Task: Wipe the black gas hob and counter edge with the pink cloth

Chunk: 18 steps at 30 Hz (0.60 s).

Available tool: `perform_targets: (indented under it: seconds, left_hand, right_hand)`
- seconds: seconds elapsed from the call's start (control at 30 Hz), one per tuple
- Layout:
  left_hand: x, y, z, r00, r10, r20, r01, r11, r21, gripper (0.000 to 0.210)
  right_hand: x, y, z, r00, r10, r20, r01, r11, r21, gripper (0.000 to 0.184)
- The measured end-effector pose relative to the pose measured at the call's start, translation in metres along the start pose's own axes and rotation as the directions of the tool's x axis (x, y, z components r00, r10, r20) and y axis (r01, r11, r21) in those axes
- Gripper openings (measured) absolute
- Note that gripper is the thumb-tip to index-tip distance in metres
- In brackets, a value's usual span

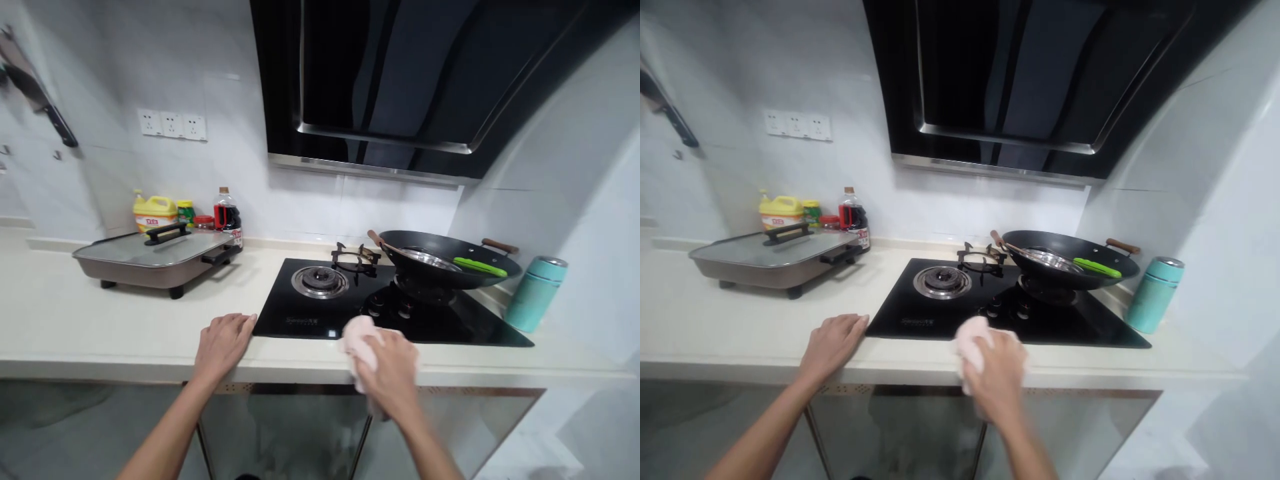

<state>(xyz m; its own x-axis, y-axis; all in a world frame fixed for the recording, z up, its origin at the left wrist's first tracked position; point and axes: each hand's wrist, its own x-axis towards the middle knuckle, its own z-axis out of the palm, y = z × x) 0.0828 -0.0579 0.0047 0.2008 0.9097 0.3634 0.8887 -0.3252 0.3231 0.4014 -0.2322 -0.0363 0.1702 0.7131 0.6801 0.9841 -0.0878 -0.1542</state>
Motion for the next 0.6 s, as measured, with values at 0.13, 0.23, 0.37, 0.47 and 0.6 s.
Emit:
perform_targets:
  seconds: [0.13,0.23,0.37,0.47,0.6]
  left_hand:
    - [0.002,-0.002,0.001,1.0,0.007,0.02,-0.008,0.997,0.071,0.062]
    - [0.003,-0.005,0.002,1.0,0.012,0.018,-0.013,0.995,0.102,0.06]
    - [0.006,-0.01,0.005,0.999,0.032,0.029,-0.035,0.994,0.099,0.061]
    - [0.007,-0.013,0.007,0.999,0.04,0.03,-0.043,0.994,0.096,0.063]
    - [0.008,-0.013,0.007,0.998,0.059,0.029,-0.061,0.994,0.094,0.064]
  right_hand:
    - [0.017,-0.096,0.02,0.98,-0.188,0.057,0.168,0.952,0.255,0.036]
    - [0.024,-0.113,0.021,0.952,-0.292,0.096,0.249,0.914,0.321,0.04]
    - [0.019,-0.065,0.008,0.943,-0.307,0.127,0.254,0.913,0.321,0.04]
    - [0.007,0.01,-0.008,0.973,-0.195,0.122,0.169,0.966,0.194,0.037]
    - [-0.012,0.138,-0.037,0.992,0.094,0.086,-0.082,0.987,-0.135,0.033]
